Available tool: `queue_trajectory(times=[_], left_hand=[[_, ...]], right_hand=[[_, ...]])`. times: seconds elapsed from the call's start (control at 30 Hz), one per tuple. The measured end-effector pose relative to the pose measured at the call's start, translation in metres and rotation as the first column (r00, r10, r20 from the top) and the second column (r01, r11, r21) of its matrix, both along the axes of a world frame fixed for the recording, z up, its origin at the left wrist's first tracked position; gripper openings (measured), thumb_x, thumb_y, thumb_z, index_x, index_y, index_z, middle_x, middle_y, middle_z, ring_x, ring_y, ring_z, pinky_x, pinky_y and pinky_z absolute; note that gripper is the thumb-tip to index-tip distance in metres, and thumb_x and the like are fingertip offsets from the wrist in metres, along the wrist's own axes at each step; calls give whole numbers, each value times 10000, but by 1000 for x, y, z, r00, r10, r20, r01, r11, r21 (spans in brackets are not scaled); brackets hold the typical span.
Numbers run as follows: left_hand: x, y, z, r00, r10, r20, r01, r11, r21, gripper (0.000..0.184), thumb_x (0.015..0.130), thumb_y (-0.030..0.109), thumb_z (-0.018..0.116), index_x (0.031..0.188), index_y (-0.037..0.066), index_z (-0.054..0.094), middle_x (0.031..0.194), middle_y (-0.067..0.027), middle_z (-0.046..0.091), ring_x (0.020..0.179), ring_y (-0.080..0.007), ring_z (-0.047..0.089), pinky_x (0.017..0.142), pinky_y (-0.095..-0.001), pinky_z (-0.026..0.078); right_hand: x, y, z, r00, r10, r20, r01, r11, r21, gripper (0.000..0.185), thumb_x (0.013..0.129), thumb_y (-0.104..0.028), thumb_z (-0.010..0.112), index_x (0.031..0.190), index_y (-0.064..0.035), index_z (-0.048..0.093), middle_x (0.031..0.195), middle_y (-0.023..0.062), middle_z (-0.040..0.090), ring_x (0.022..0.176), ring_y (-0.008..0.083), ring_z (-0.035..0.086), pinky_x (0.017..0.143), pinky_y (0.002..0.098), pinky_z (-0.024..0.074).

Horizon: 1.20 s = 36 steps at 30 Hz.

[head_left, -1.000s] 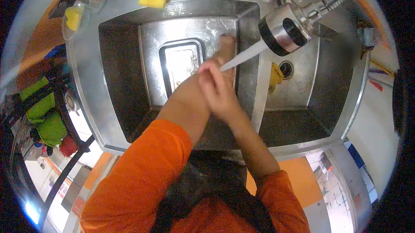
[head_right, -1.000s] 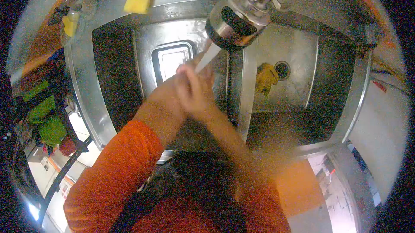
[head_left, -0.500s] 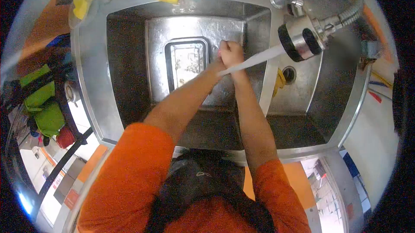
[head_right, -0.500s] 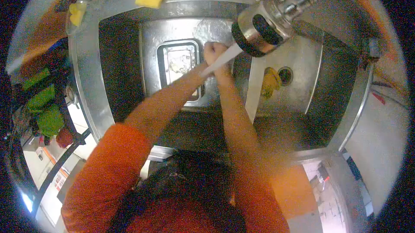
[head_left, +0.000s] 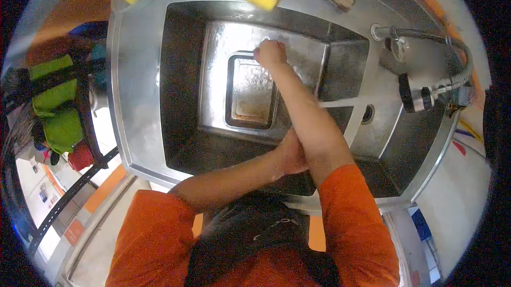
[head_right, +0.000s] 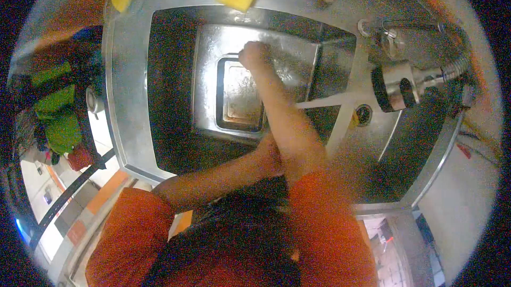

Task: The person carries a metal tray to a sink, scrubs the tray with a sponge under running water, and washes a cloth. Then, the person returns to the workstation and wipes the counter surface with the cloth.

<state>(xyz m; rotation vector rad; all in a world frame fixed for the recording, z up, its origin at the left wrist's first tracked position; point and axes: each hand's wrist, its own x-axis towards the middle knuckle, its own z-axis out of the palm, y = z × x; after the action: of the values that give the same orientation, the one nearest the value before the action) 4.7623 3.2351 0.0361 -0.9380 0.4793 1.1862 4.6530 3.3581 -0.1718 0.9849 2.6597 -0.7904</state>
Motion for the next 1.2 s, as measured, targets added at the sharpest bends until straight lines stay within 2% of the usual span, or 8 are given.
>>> queue_trajectory(times=[0.23,0.27,0.5,0.63,0.8,0.87,1.03,1.2], left_hand=[[-86,-40,-161,873,256,-415,-83,917,391,447,1002,420,375,1243,69,510,1099,-115,614,1033,-223,580,904,-387,459],[-105,-31,-123,734,-24,-679,25,1000,-8,466,1001,425,385,1262,56,499,1131,-104,610,1025,-198,584,905,-339,442],[-158,-116,-154,554,-171,-815,38,983,-180,363,984,335,472,1227,71,530,1114,-85,623,1007,-200,605,832,-339,472],[-155,-144,-202,131,-314,-940,162,942,-293,315,949,241,567,1197,50,537,1063,-104,643,976,-234,620,824,-364,483],[-161,-167,-279,-670,-462,-581,-53,811,-583,307,845,160,670,1113,42,576,972,-194,652,911,-363,623,820,-419,501],[-157,-171,-310,-439,-459,-773,59,843,-534,303,838,153,667,1101,37,574,963,-189,644,913,-385,610,796,-448,498],[-149,-166,-303,-633,-450,-630,129,741,-659,320,855,157,628,1150,44,575,956,-207,639,898,-396,614,811,-473,492],[-138,-125,-272,-533,-460,-711,305,679,-668,342,863,174,612,1178,44,596,1025,-223,643,961,-392,623,854,-461,492]], right_hand=[[15,-24,128,725,-482,-492,281,859,-427,184,870,-216,643,862,-34,664,665,114,639,611,224,620,606,365,477],[12,-21,162,670,-522,-529,324,846,-424,173,859,-203,658,844,-31,657,666,107,632,611,208,609,605,351,476],[-16,63,170,771,240,-590,288,695,659,224,829,-198,712,1000,-60,673,918,71,679,787,182,621,675,259,465],[4,42,172,673,-334,-660,288,940,-181,300,895,-241,675,1138,-73,625,973,9,662,960,120,584,709,252,464],[46,-19,91,374,-886,-275,235,377,-896,334,937,-208,618,1230,-82,522,1093,49,627,968,188,605,733,344,518],[65,-37,39,338,-930,-143,238,232,-943,302,951,-179,596,1203,-60,480,1144,86,580,957,179,594,771,336,502],[100,-84,-83,882,-387,-270,367,922,-123,427,852,-185,694,1184,-25,480,1124,174,543,973,290,584,838,399,495],[85,-115,-89,931,-253,-263,317,918,238,411,804,-135,668,1178,-37,530,1149,209,522,1065,416,505,922,455,445]])
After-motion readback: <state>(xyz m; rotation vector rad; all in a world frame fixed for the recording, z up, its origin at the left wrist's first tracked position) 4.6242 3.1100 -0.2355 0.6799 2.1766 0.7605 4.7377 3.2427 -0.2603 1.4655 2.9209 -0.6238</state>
